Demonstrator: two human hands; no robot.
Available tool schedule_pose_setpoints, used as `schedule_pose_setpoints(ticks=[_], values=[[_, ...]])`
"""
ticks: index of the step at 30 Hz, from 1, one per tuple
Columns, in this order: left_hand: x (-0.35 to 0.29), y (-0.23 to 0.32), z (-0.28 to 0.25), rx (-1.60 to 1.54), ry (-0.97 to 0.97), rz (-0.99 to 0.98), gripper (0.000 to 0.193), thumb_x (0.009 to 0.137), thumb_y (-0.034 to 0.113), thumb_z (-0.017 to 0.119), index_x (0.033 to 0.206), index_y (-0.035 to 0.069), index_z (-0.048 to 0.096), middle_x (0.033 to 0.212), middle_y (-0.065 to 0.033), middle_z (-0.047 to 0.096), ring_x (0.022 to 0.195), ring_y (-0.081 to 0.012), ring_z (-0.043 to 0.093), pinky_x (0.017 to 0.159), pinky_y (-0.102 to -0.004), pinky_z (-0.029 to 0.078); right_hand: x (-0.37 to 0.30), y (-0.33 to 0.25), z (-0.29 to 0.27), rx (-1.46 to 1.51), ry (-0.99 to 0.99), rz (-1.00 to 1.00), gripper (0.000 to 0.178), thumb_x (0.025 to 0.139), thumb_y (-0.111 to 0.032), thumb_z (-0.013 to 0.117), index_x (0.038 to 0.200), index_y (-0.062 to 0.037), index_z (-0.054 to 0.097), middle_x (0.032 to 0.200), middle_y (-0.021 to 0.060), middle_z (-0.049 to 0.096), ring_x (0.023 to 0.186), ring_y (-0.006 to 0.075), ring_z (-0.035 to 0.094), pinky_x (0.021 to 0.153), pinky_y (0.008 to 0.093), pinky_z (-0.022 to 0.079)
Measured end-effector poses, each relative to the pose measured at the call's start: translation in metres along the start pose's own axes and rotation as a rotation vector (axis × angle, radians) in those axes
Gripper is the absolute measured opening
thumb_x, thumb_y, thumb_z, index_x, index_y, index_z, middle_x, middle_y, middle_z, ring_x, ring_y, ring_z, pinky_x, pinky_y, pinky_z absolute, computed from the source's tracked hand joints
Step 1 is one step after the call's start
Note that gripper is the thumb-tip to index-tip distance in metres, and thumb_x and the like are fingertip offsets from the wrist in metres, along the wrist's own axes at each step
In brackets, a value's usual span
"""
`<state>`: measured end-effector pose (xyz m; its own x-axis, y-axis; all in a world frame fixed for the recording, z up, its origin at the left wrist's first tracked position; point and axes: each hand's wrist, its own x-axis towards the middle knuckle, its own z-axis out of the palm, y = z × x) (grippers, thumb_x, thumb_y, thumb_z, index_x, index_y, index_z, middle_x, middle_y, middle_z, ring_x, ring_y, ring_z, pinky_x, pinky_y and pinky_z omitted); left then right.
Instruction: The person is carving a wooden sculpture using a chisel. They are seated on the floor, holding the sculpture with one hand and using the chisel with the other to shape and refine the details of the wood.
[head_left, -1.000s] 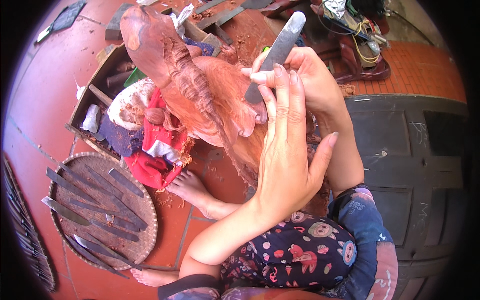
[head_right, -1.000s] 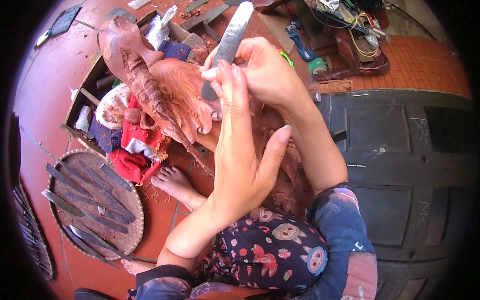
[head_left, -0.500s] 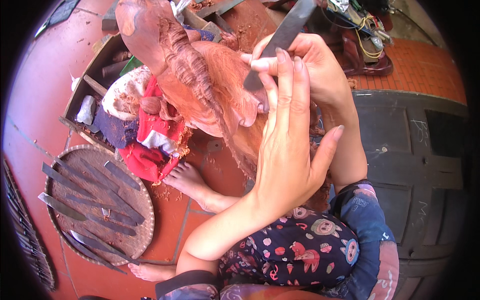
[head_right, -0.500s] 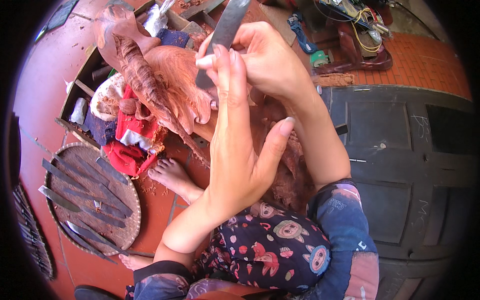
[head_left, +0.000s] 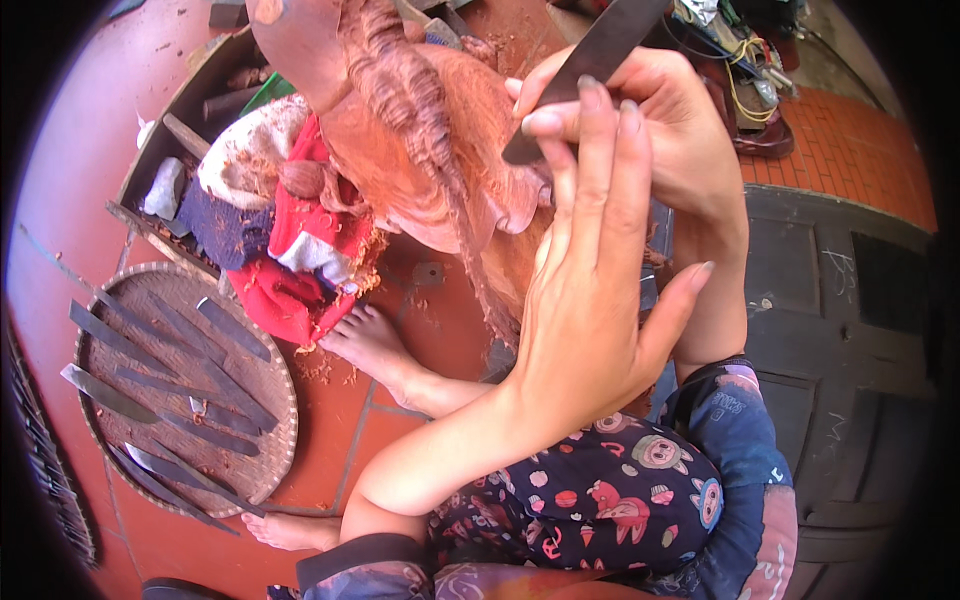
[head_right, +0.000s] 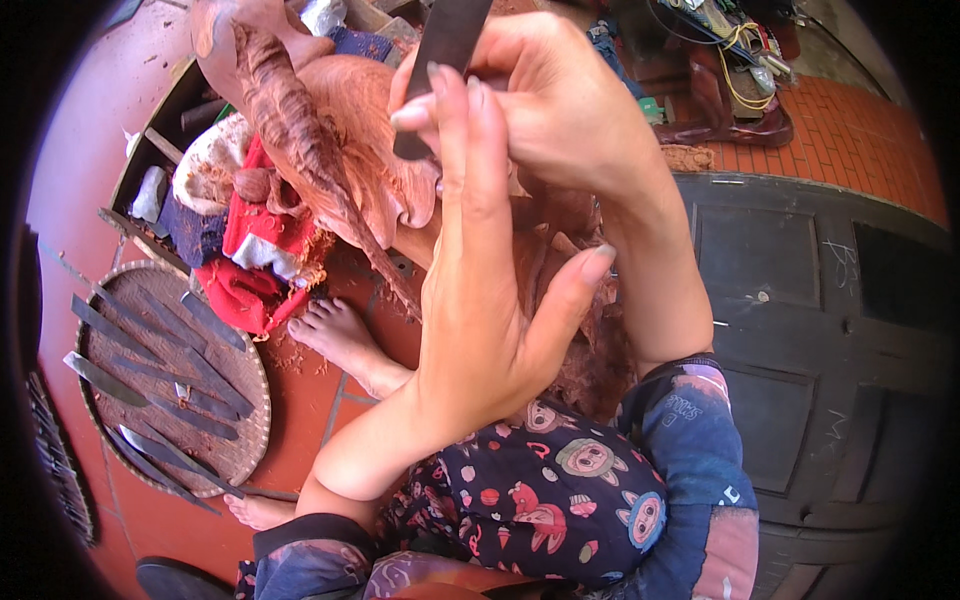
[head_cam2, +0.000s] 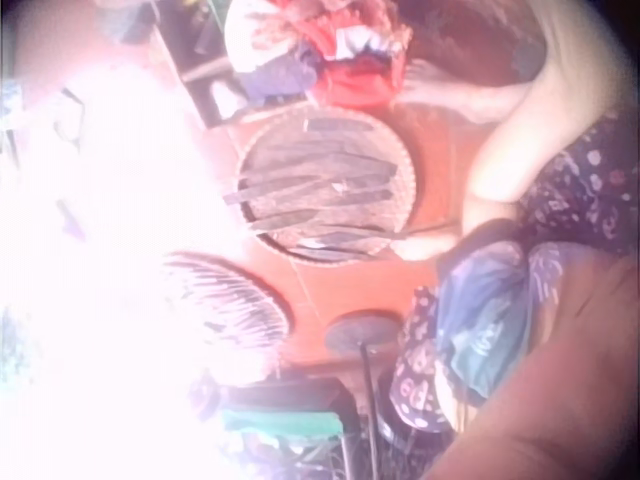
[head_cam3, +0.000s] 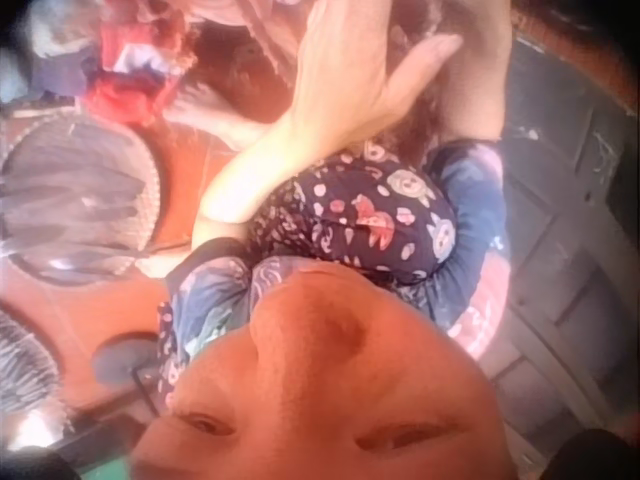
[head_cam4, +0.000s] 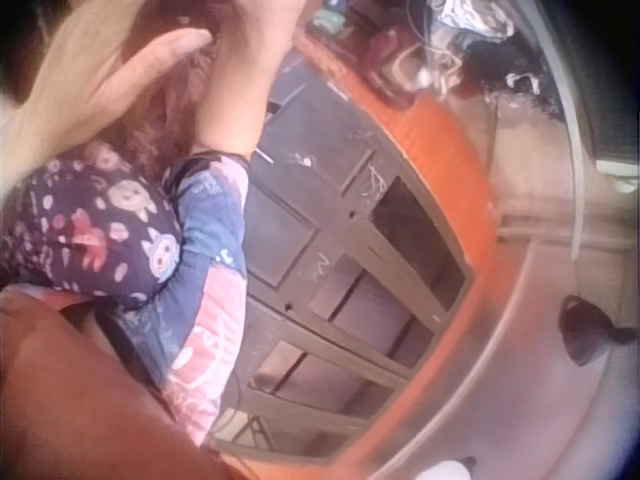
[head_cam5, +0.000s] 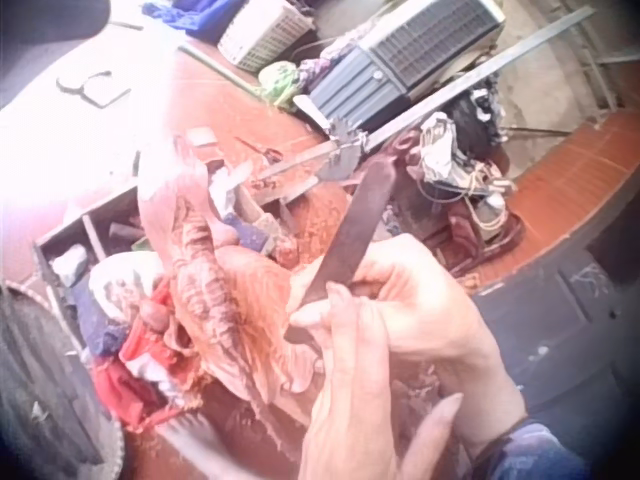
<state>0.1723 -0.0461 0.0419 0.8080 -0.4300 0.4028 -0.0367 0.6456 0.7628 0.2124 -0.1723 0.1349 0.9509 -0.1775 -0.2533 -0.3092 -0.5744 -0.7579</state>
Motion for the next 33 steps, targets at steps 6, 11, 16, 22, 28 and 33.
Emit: schedule_pose_setpoints(ticks=[6, 11, 16, 22, 28, 33], values=[[-0.002, -0.001, 0.0, 0.043, 0.003, 0.033, 0.092, 0.087, 0.017, 0.069, 0.158, -0.005, 0.015, 0.163, -0.0333, 0.006, 0.146, -0.0622, 0.008, 0.112, -0.0584, 0.032, -0.001, 0.0, 0.0, -0.068, -0.086, -0.025, 0.014, 0.085, 0.003, 0.072, 0.099, 0.0033, 0.072, 0.096, 0.0102, 0.071, 0.086, 0.0182, 0.069, 0.108, 0.0451, 0.046], [-0.004, 0.003, -0.001, 0.027, 0.015, 0.069, 0.092, 0.086, 0.017, 0.069, 0.158, -0.004, 0.015, 0.163, -0.0336, 0.007, 0.146, -0.0618, 0.009, 0.113, -0.0585, 0.032, 0.002, -0.003, 0.001, -0.156, -0.111, -0.287, 0.013, 0.086, 0.002, 0.072, 0.099, 0.0035, 0.072, 0.097, 0.0097, 0.072, 0.084, 0.0135, 0.068, 0.086, 0.0332, 0.057], [0.001, -0.001, -0.002, 0.067, 0.054, -0.001, 0.091, 0.086, 0.016, 0.069, 0.158, -0.004, 0.017, 0.163, -0.032, 0.009, 0.146, -0.0614, 0.012, 0.112, -0.058, 0.033, 0.003, -0.009, 0.005, -0.231, -0.046, -0.013, 0.013, 0.088, 0.003, 0.07, 0.101, 0.0039, 0.071, 0.102, 0.011, 0.07, 0.09, 0.0202, 0.069, 0.102, 0.0376, 0.052], [-0.015, 0.026, -0.011, 0.002, -0.017, 0.021, 0.083, 0.084, 0.02, 0.071, 0.153, -0.004, 0.032, 0.161, -0.0298, 0.022, 0.145, -0.0601, 0.018, 0.111, -0.0556, 0.037, -0.004, -0.016, 0.015, 0.131, 0.025, -0.187, 0.025, 0.074, 0.013, 0.066, 0.098, 0.0052, 0.067, 0.088, 0.0094, 0.063, 0.088, 0.0223, 0.069, 0.108, 0.0565, 0.047], [-0.04, 0.031, -0.017, -0.076, -0.072, 0.035, 0.078, 0.083, 0.018, 0.076, 0.148, -0.004, 0.04, 0.155, -0.0305, 0.035, 0.144, -0.0606, 0.021, 0.113, -0.0579, 0.031, -0.012, -0.025, 0.01, 0.164, 0.257, -0.175, 0.019, 0.078, 0.011, 0.066, 0.093, 0.0006, 0.061, 0.084, 0.0043, 0.06, 0.088, 0.0224, 0.07, 0.103, 0.0524, 0.053], [-0.033, 0.016, -0.011, -0.057, -0.001, 0.035, 0.076, 0.082, 0.016, 0.077, 0.149, 0.001, 0.044, 0.158, -0.026, 0.034, 0.142, -0.0642, 0.021, 0.112, -0.0626, 0.031, -0.013, -0.011, 0.011, -0.097, 0.109, -0.14, 0.011, 0.081, 0.002, 0.075, 0.09, 0.0014, 0.068, 0.085, 0.0043, 0.069, 0.085, 0.011, 0.066, 0.101, 0.0382, 0.053]])
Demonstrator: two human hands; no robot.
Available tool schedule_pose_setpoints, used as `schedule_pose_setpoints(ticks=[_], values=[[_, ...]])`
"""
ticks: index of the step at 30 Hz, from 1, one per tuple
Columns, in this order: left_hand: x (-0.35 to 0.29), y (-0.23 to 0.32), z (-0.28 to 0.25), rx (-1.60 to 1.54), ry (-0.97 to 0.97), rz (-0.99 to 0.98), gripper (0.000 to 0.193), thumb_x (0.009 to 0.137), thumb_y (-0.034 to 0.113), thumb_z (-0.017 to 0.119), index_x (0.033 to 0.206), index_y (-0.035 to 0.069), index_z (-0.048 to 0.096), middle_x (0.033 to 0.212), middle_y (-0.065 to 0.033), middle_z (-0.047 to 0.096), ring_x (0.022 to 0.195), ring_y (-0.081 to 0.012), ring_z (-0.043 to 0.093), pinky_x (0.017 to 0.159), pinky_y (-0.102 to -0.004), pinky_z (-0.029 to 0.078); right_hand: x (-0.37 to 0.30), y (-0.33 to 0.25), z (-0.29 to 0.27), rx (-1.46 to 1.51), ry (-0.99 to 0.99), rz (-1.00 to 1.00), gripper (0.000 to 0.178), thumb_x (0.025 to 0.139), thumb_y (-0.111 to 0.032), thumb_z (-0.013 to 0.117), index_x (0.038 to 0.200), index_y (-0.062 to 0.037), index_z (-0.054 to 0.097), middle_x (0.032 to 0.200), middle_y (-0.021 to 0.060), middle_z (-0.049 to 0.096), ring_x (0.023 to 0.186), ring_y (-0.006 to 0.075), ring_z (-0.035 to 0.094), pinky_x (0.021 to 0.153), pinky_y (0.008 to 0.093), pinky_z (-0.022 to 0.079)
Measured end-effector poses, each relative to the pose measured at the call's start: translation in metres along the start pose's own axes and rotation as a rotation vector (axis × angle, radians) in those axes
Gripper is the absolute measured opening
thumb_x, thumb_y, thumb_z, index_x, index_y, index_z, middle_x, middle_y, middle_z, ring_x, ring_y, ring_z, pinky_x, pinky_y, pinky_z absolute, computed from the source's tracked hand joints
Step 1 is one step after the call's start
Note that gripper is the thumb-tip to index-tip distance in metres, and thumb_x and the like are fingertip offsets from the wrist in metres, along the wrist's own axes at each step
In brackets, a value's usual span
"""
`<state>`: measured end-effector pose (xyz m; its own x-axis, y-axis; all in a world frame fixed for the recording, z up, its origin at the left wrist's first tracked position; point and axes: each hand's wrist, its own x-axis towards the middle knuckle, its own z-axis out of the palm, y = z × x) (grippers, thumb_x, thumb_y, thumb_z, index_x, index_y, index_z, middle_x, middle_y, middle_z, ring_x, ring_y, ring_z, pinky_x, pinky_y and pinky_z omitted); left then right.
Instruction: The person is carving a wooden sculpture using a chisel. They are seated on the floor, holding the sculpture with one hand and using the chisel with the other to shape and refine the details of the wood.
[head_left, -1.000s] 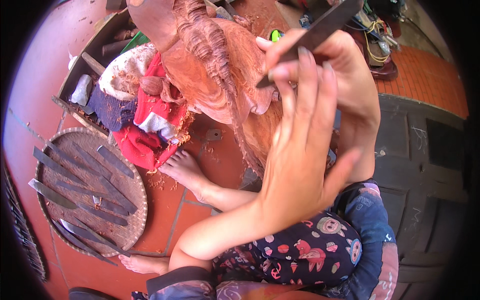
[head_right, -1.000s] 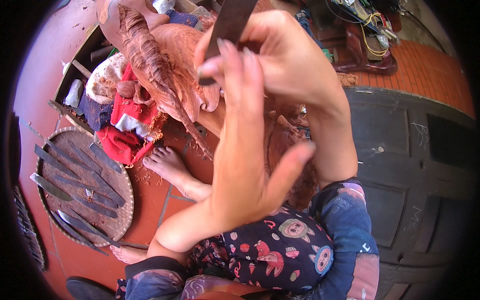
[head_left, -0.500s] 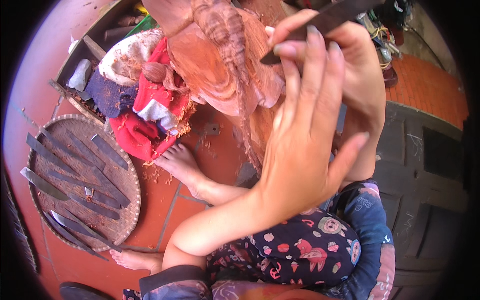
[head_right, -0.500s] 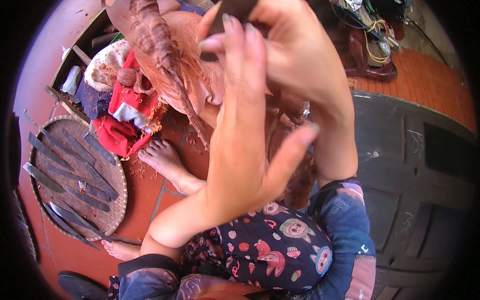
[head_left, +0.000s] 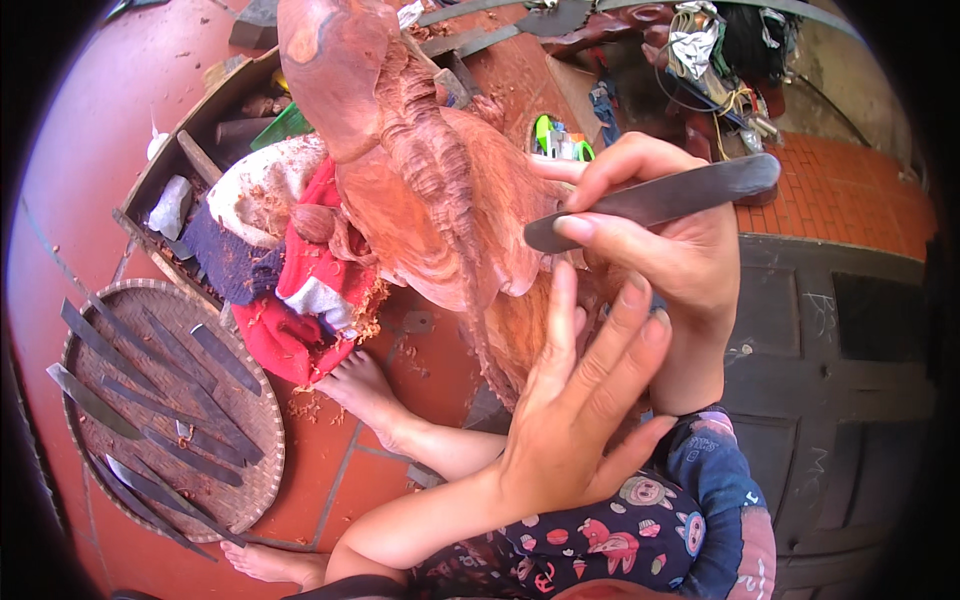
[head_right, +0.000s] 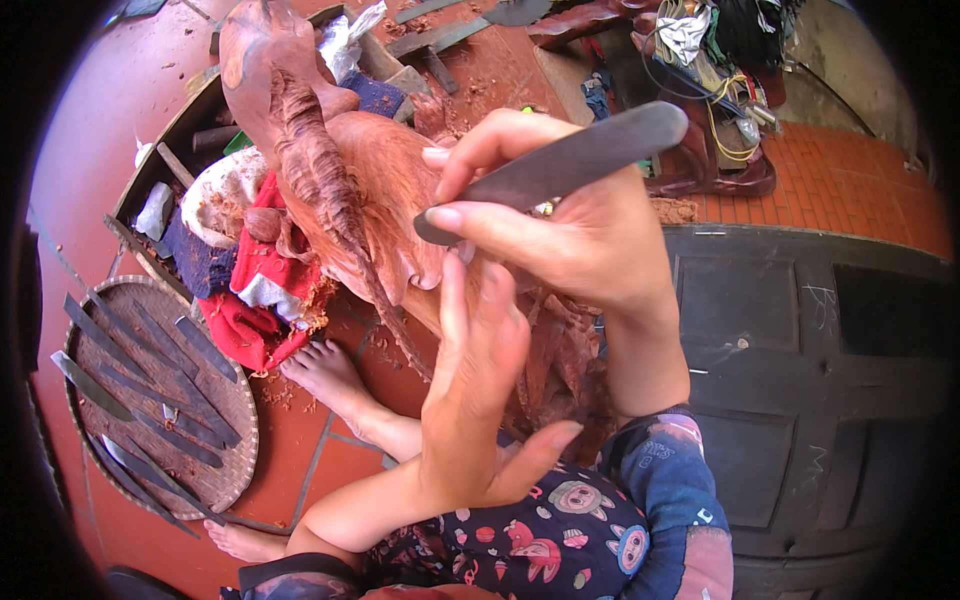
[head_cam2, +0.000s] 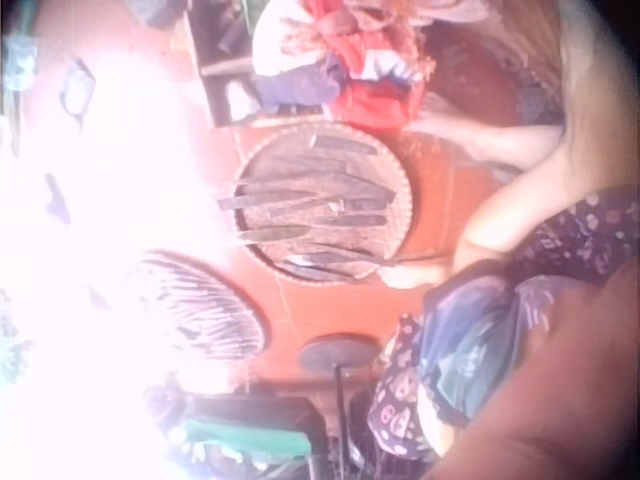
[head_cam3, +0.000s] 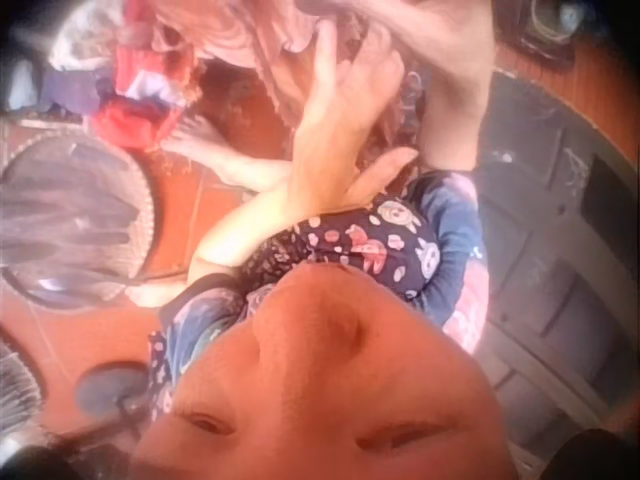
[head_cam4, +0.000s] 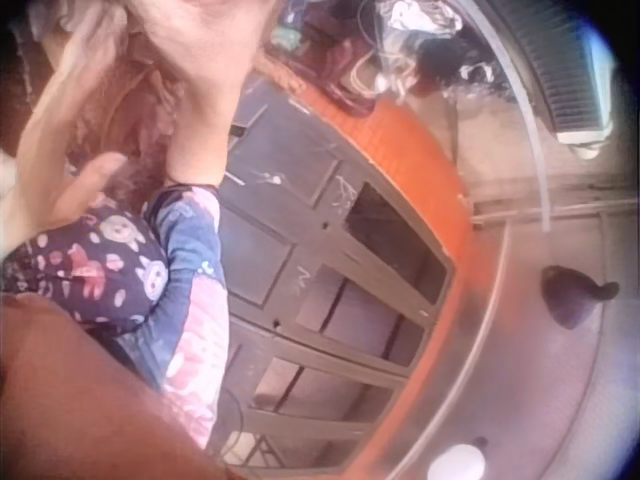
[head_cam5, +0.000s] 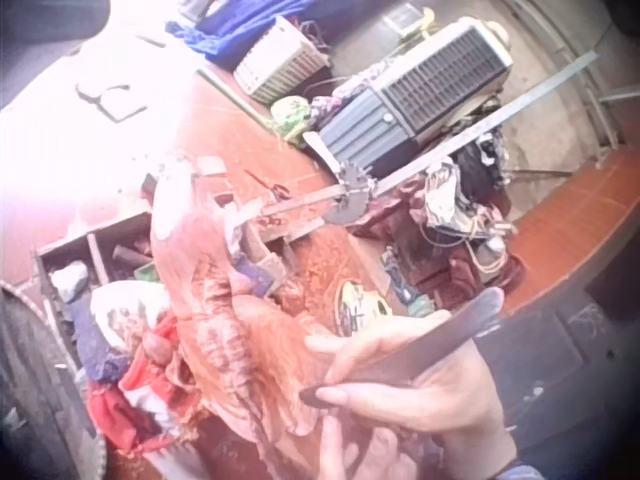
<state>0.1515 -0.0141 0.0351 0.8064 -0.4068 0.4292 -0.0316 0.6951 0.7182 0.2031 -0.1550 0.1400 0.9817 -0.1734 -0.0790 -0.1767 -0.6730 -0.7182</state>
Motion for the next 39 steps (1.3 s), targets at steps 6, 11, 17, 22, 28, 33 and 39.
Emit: schedule_pose_setpoints(ticks=[6, 11, 17, 22, 28, 33, 39], values=[[0.005, -0.012, -0.002, 0.013, 0.04, 0.017, 0.087, 0.082, 0.013, 0.076, 0.155, -0.002, 0.031, 0.16, -0.031, 0.024, 0.141, -0.0663, 0.018, 0.115, -0.0701, 0.016, 0.001, 0.011, 0.007, -0.142, -0.056, -0.03, 0.01, 0.08, -0.001, 0.076, 0.086, 0.0008, 0.068, 0.075, 0.0056, 0.067, 0.072, 0.0125, 0.064, 0.1, 0.0425, 0.051], [0.006, -0.006, -0.005, 0.0, 0.04, 0.022, 0.086, 0.083, 0.01, 0.073, 0.155, -0.004, 0.027, 0.159, -0.0339, 0.023, 0.144, -0.0609, 0.019, 0.116, -0.0697, 0.012, 0.002, 0.004, 0.007, -0.149, -0.189, -0.07, 0.008, 0.08, 0.004, 0.075, 0.085, 0.0046, 0.07, 0.081, 0.0061, 0.067, 0.078, 0.0128, 0.065, 0.113, 0.056, 0.04], [0.018, -0.006, -0.003, -0.024, 0.03, -0.11, 0.081, 0.087, 0.007, 0.068, 0.155, -0.006, 0.026, 0.159, -0.0346, 0.021, 0.148, -0.0543, 0.018, 0.119, -0.0652, 0.012, 0.012, -0.004, 0.004, -0.166, -0.16, 0.137, 0.011, 0.081, 0.001, 0.078, 0.088, 0.0039, 0.07, 0.082, 0.0056, 0.068, 0.076, 0.0144, 0.066, 0.114, 0.0523, 0.039], [0.02, -0.004, -0.005, -0.041, 0.059, 0.002, 0.079, 0.089, 0.006, 0.066, 0.156, -0.003, 0.025, 0.161, -0.0322, 0.019, 0.148, -0.0527, 0.02, 0.12, -0.0609, 0.013, 0.016, 0.002, 0.008, -0.249, -0.197, -0.083, 0.012, 0.077, -0.002, 0.079, 0.082, 0.0004, 0.068, 0.069, 0.0029, 0.066, 0.067, 0.0093, 0.064, 0.062, 0.0266, 0.052], [0.022, -0.008, -0.01, -0.005, -0.022, -0.049, 0.078, 0.092, 0.009, 0.063, 0.156, -0.006, 0.021, 0.163, -0.0338, 0.01, 0.152, -0.0475, 0.013, 0.122, -0.0491, 0.017, 0.014, 0.004, 0.006, -0.118, -0.158, -0.007, 0.012, 0.077, -0.002, 0.079, 0.084, -0.0004, 0.07, 0.074, 0.0034, 0.069, 0.069, 0.0094, 0.064, 0.066, 0.0272, 0.054], [0.022, -0.008, -0.012, 0.041, -0.009, -0.114, 0.077, 0.095, 0.015, 0.062, 0.157, -0.005, 0.021, 0.163, -0.0339, 0.01, 0.152, -0.0474, 0.015, 0.121, -0.048, 0.02, 0.017, 0.001, 0.008, -0.172, -0.101, 0.041, 0.003, 0.083, 0.002, 0.07, 0.085, 0.0022, 0.069, 0.076, 0.0057, 0.07, 0.072, 0.0125, 0.069, 0.07, 0.0286, 0.06], [0.024, -0.008, -0.01, 0.017, 0.001, -0.071, 0.079, 0.094, 0.013, 0.063, 0.158, -0.004, 0.019, 0.163, -0.0332, 0.01, 0.151, -0.0476, 0.016, 0.12, -0.0472, 0.023, 0.019, -0.013, 0.004, -0.329, -0.302, 0.027, 0.013, 0.078, 0.008, 0.075, 0.09, 0.0045, 0.072, 0.082, 0.0087, 0.07, 0.08, 0.0156, 0.068, 0.115, 0.0506, 0.039]])
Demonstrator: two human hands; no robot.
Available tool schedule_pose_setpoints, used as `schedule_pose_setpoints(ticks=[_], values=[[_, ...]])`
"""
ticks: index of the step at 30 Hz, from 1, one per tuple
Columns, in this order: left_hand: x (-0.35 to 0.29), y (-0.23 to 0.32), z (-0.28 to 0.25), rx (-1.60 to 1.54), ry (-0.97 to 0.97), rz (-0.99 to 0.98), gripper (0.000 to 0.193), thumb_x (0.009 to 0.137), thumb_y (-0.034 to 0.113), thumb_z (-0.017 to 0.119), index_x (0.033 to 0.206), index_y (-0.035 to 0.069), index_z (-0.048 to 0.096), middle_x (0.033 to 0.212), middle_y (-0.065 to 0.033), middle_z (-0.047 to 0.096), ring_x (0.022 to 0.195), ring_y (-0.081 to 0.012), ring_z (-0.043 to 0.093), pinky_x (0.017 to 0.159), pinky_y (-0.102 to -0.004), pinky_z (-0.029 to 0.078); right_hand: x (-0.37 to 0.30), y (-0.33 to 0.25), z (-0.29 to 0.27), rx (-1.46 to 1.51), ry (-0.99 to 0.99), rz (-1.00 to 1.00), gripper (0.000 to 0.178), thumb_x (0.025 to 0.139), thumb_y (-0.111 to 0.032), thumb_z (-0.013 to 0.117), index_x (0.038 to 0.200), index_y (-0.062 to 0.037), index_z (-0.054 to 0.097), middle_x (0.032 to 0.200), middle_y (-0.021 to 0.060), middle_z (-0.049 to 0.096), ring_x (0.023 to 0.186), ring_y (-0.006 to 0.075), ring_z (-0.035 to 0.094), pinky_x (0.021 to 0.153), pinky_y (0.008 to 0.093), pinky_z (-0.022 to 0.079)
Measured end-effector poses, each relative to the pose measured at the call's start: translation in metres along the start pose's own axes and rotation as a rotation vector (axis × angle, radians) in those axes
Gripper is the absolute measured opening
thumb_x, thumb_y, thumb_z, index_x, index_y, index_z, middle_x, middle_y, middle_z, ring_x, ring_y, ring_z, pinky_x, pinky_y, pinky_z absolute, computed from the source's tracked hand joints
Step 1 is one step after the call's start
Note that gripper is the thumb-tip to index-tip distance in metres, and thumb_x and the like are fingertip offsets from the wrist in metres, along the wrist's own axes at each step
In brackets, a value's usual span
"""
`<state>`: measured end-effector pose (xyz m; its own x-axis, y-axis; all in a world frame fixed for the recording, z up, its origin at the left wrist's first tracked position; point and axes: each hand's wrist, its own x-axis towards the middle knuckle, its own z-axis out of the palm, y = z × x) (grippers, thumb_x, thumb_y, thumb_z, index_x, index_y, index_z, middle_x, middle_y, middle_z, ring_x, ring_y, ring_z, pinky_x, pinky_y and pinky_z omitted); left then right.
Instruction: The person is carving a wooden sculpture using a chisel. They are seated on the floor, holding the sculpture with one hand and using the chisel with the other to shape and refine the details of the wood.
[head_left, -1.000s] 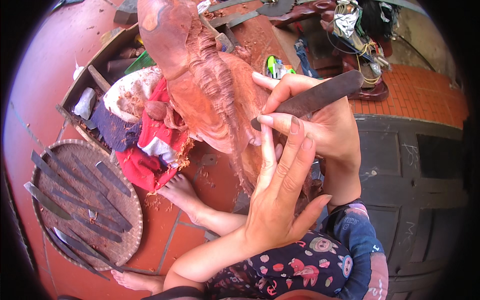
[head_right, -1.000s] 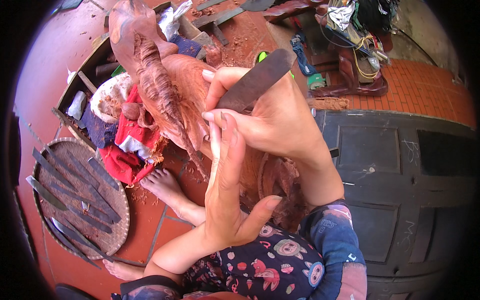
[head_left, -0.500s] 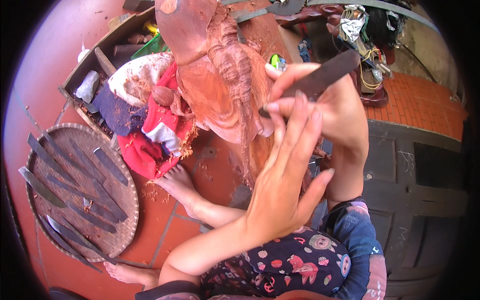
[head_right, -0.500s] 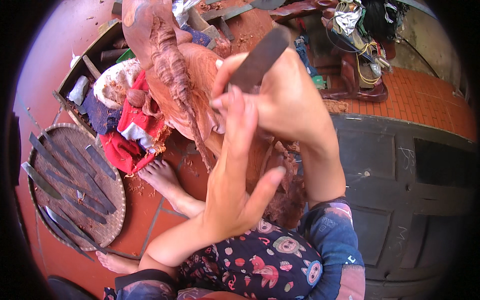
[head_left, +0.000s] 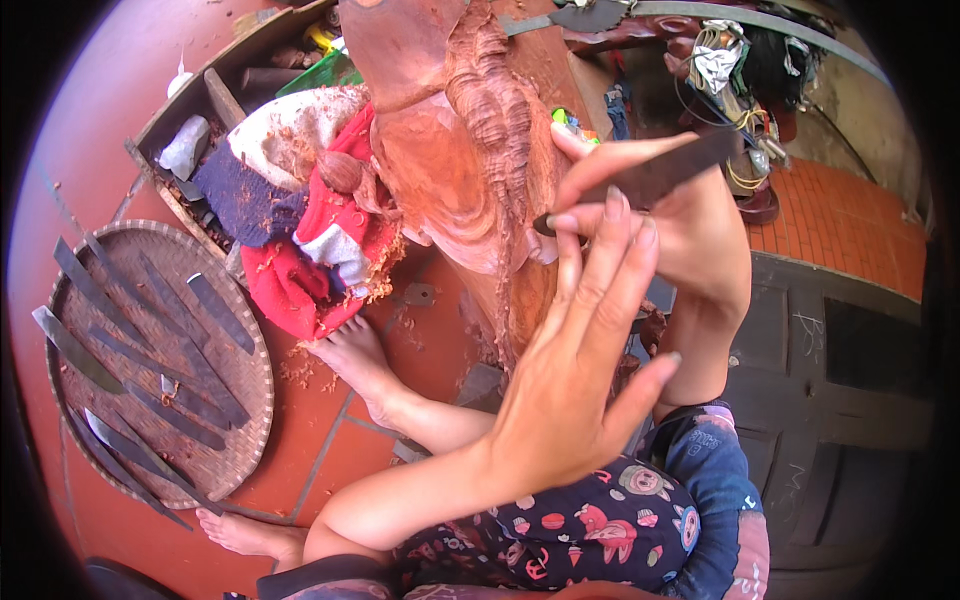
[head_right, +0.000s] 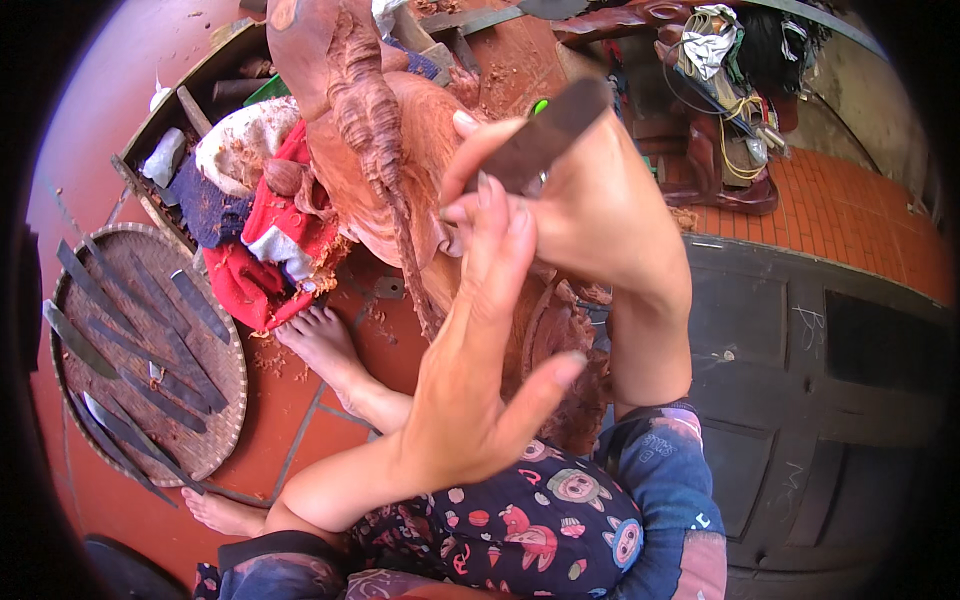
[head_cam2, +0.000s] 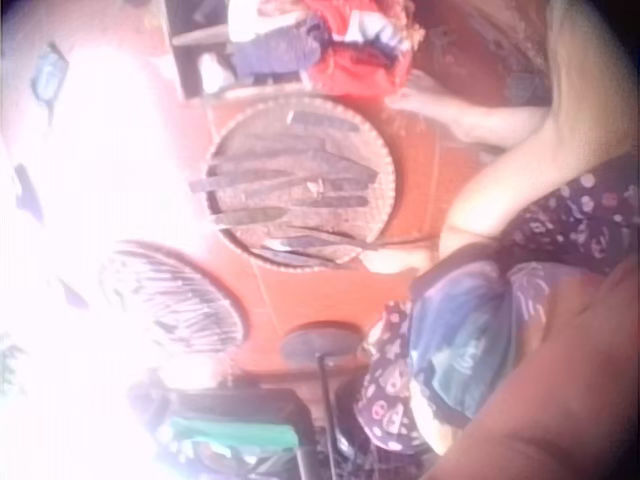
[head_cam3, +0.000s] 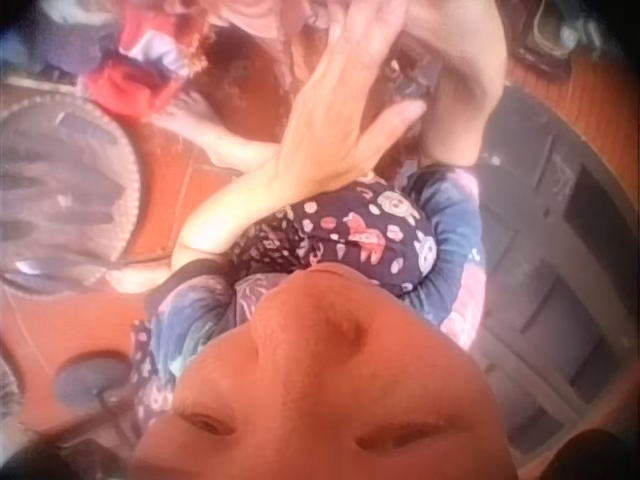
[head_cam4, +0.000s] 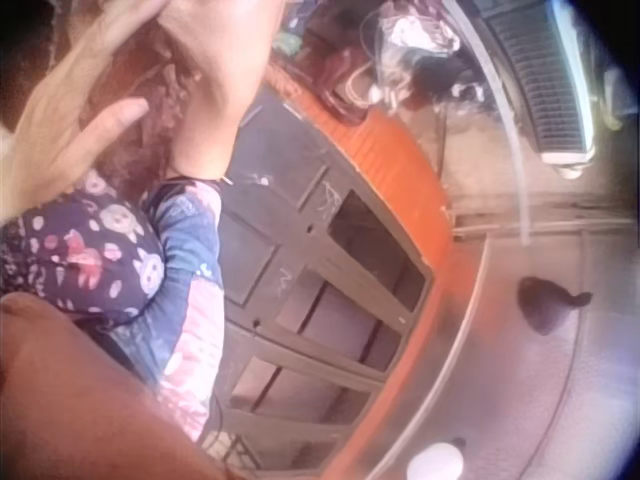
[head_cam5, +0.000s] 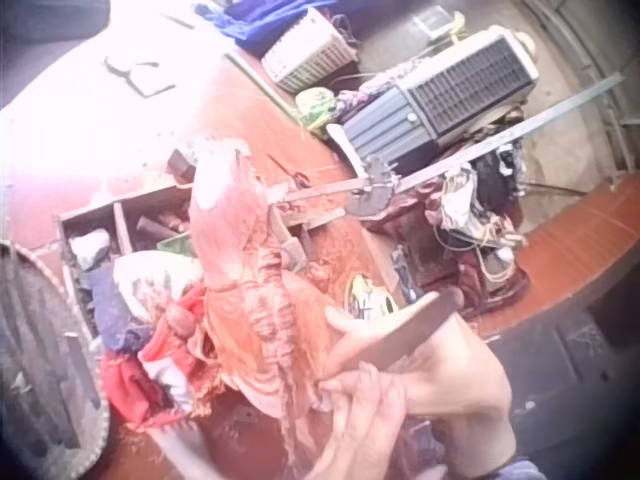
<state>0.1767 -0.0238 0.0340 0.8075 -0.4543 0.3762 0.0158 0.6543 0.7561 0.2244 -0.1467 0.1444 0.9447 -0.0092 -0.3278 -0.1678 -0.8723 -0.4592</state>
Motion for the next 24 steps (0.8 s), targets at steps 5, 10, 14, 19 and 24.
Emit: schedule_pose_setpoints(ticks=[5, 10, 14, 19, 24], values=[[0.001, 0.001, 0.0, 0.002, 0.028, -0.045, 0.08, 0.09, 0.009, 0.065, 0.158, 0.0, 0.022, 0.163, -0.0308, 0.015, 0.147, -0.0574, 0.014, 0.118, -0.0523, 0.028, 0.004, 0.004, -0.003, 0.194, 0.065, 0.071, 0.011, 0.082, 0.008, 0.073, 0.092, 0.0058, 0.07, 0.088, 0.0105, 0.07, 0.084, 0.0163, 0.069, 0.114, 0.0479, 0.042], [0.002, 0.001, -0.001, -0.017, 0.042, 0.0, 0.08, 0.091, 0.01, 0.065, 0.157, 0.0, 0.023, 0.163, -0.0296, 0.015, 0.146, -0.0587, 0.016, 0.117, -0.053, 0.029, 0.001, 0.004, 0.0, 0.148, 0.069, 0.093, 0.011, 0.083, 0.007, 0.073, 0.093, 0.0061, 0.07, 0.088, 0.0095, 0.071, 0.085, 0.0159, 0.069, 0.114, 0.0463, 0.042], [0.0, 0.002, -0.005, -0.01, 0.011, -0.012, 0.08, 0.092, 0.012, 0.064, 0.158, -0.002, 0.021, 0.163, -0.0326, 0.014, 0.15, -0.0498, 0.016, 0.12, -0.0498, 0.024, 0.002, 0.005, 0.004, 0.157, 0.155, 0.042, 0.007, 0.081, 0.002, 0.074, 0.086, 0.0032, 0.07, 0.078, 0.0062, 0.07, 0.074, 0.0121, 0.067, 0.084, 0.0348, 0.051], [0.001, -0.001, -0.006, 0.022, -0.02, -0.004, 0.08, 0.093, 0.013, 0.064, 0.157, -0.004, 0.02, 0.162, -0.035, 0.013, 0.152, -0.0455, 0.014, 0.122, -0.047, 0.021, 0.003, 0.014, 0.011, 0.132, 0.236, 0.002, 0.007, 0.08, -0.003, 0.075, 0.083, 0.0017, 0.071, 0.073, 0.004, 0.07, 0.072, 0.0091, 0.067, 0.07, 0.0266, 0.057], [0.0, -0.001, -0.004, 0.07, -0.056, 0.098, 0.087, 0.088, 0.014, 0.07, 0.157, -0.005, 0.02, 0.161, -0.0371, 0.012, 0.15, -0.0538, 0.008, 0.121, -0.056, 0.012, -0.016, 0.015, 0.021, 0.429, 0.349, 0.032, 0.014, 0.085, 0.002, 0.074, 0.097, 0.0039, 0.07, 0.089, 0.0055, 0.072, 0.082, 0.0122, 0.069, 0.08, 0.0295, 0.058]])
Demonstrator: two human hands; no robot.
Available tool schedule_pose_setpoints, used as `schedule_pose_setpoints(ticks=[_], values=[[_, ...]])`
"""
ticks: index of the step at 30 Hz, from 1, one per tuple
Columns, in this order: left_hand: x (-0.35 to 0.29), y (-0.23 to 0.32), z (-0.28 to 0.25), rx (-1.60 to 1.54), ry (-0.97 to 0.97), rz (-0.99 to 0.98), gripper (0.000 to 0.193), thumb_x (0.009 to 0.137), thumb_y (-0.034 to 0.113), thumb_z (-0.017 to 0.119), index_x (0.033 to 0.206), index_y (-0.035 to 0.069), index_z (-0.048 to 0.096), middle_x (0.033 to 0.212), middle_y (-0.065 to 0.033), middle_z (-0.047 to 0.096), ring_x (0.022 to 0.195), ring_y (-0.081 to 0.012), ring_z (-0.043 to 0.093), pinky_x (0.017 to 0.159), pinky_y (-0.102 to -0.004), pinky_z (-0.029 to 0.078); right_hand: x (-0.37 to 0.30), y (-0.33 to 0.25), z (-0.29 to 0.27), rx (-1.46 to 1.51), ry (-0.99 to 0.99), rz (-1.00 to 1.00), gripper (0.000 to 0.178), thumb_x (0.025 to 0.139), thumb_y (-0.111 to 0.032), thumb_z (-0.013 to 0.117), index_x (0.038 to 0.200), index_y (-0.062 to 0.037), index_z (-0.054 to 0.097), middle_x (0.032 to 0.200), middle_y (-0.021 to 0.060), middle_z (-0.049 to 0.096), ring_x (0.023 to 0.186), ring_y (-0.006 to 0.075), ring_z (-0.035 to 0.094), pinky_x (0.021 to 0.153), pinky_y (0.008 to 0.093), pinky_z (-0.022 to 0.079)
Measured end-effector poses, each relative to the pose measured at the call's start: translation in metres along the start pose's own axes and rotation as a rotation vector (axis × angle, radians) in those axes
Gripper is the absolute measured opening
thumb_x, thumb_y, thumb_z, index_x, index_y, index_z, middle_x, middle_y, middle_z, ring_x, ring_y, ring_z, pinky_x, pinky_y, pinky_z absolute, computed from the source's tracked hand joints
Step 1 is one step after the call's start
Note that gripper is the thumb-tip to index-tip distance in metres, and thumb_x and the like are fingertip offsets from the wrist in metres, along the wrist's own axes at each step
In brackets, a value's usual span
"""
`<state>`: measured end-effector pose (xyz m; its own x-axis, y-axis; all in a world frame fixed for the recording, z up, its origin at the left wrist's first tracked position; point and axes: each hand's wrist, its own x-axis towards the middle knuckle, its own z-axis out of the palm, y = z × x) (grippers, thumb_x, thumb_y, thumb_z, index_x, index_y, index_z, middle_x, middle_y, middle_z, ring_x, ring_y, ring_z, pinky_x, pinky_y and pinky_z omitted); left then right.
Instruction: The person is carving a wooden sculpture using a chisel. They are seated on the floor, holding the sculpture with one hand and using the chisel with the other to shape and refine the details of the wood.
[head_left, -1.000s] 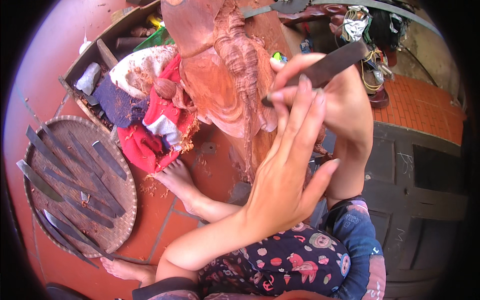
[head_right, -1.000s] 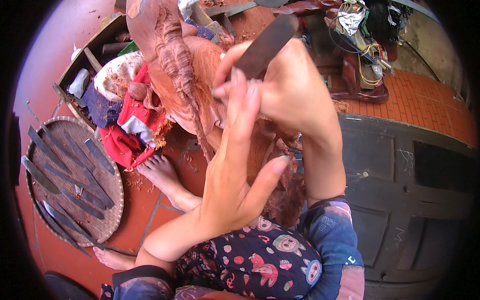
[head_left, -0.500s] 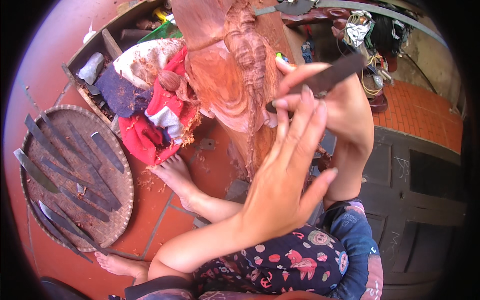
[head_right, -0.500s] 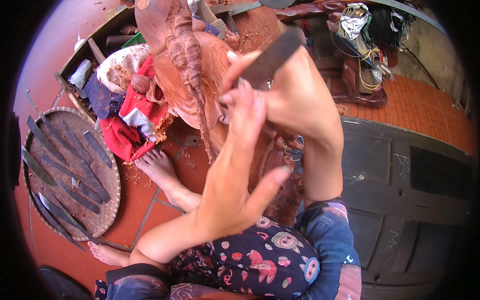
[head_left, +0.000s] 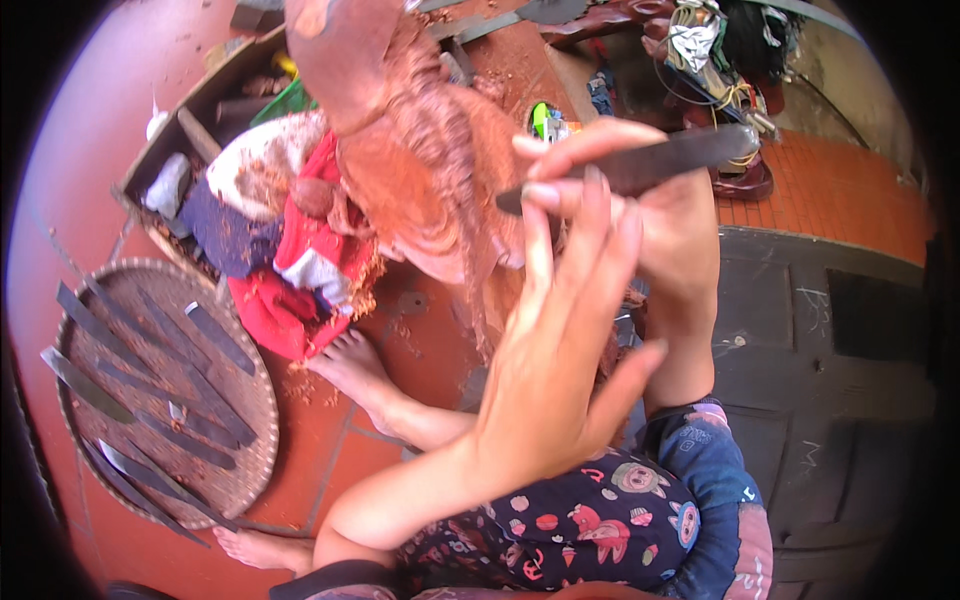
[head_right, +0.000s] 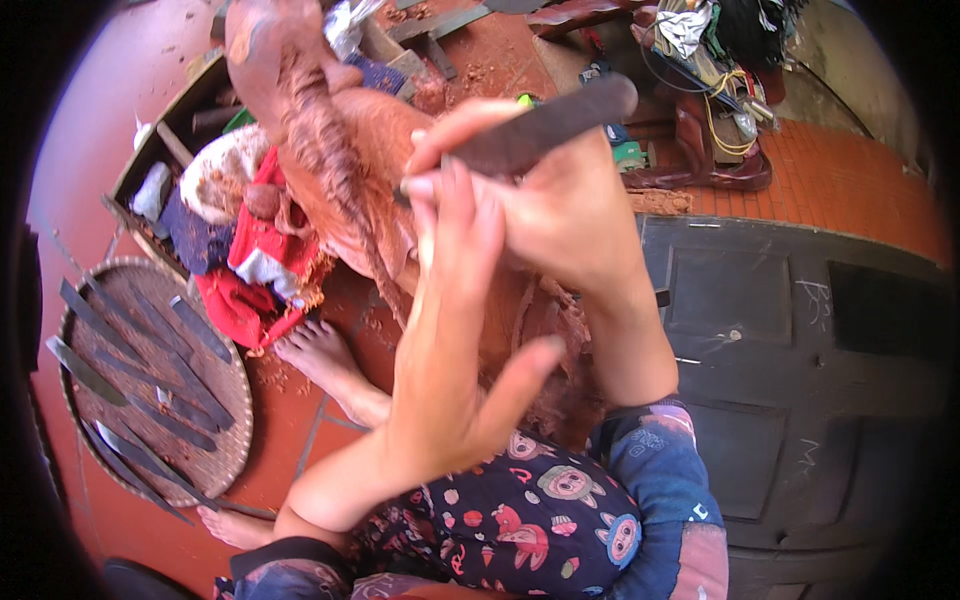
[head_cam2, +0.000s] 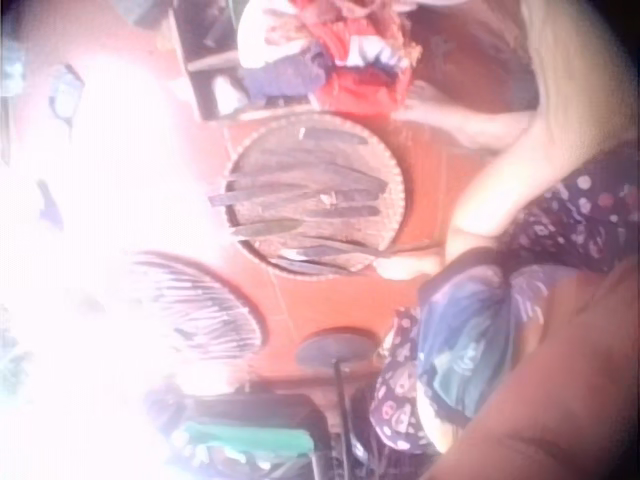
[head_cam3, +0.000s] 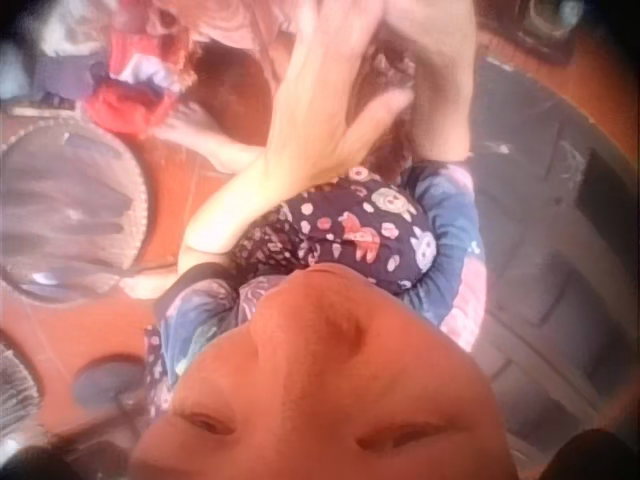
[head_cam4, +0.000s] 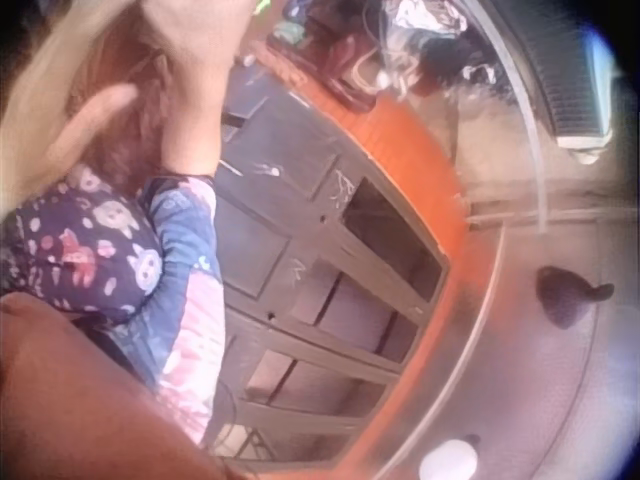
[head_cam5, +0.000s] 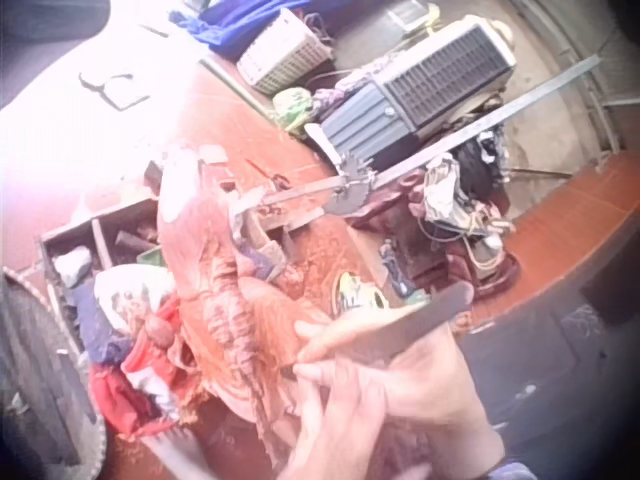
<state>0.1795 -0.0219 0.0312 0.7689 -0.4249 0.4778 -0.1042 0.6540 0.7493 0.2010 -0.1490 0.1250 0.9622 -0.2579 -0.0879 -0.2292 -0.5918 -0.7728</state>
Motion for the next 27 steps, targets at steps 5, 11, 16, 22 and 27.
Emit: schedule_pose_setpoints(ticks=[5, 11, 16, 22, 27], values=[[-0.016, 0.011, -0.002, -0.075, -0.078, -0.026, 0.093, 0.075, 0.009, 0.081, 0.153, -0.003, 0.032, 0.159, -0.034, 0.024, 0.144, -0.0634, 0.014, 0.116, -0.0689, 0.017, -0.021, 0.003, -0.002, -0.102, 0.083, -0.16, 0.015, 0.08, 0.006, 0.072, 0.094, 0.003, 0.076, 0.093, 0.0122, 0.076, 0.1, 0.0236, 0.072, 0.099, 0.0386, 0.054], [-0.027, 0.004, -0.002, -0.046, -0.145, -0.066, 0.098, 0.074, 0.012, 0.084, 0.155, -0.002, 0.03, 0.159, -0.0371, 0.02, 0.144, -0.0643, 0.009, 0.116, -0.0683, 0.014, -0.03, 0.011, -0.002, -0.223, 0.114, -0.127, 0.011, 0.081, 0.0, 0.076, 0.091, 0.0014, 0.077, 0.091, 0.0144, 0.076, 0.103, 0.0304, 0.073, 0.088, 0.0368, 0.058], [-0.033, 0.006, -0.006, -0.038, -0.124, -0.1, 0.1, 0.076, 0.016, 0.083, 0.156, -0.002, 0.026, 0.159, -0.0399, 0.016, 0.146, -0.0625, 0.007, 0.117, -0.0681, 0.008, -0.029, 0.009, 0.007, -0.271, 0.078, -0.21, 0.011, 0.08, -0.003, 0.076, 0.09, 0.0017, 0.076, 0.088, 0.0135, 0.076, 0.1, 0.0315, 0.073, 0.086, 0.0388, 0.058], [-0.028, 0.002, -0.01, -0.025, -0.144, -0.127, 0.096, 0.081, 0.017, 0.079, 0.157, -0.003, 0.024, 0.159, -0.0387, 0.015, 0.148, -0.0577, 0.007, 0.119, -0.0636, 0.009, -0.025, 0.008, 0.008, -0.352, 0.08, -0.228, 0.011, 0.081, 0.0, 0.073, 0.091, 0.0032, 0.075, 0.087, 0.0136, 0.075, 0.101, 0.0317, 0.073, 0.089, 0.0385, 0.058], [-0.021, 0.008, -0.013, -0.107, -0.1, -0.085, 0.093, 0.082, 0.01, 0.076, 0.157, -0.003, 0.023, 0.159, -0.0379, 0.016, 0.149, -0.0552, 0.011, 0.121, -0.0581, 0.014, -0.024, 0.009, 0.009, -0.316, 0.07, -0.225, 0.009, 0.083, -0.002, 0.074, 0.092, 0.0024, 0.075, 0.088, 0.0136, 0.075, 0.101, 0.028, 0.073, 0.082, 0.0349, 0.058]])
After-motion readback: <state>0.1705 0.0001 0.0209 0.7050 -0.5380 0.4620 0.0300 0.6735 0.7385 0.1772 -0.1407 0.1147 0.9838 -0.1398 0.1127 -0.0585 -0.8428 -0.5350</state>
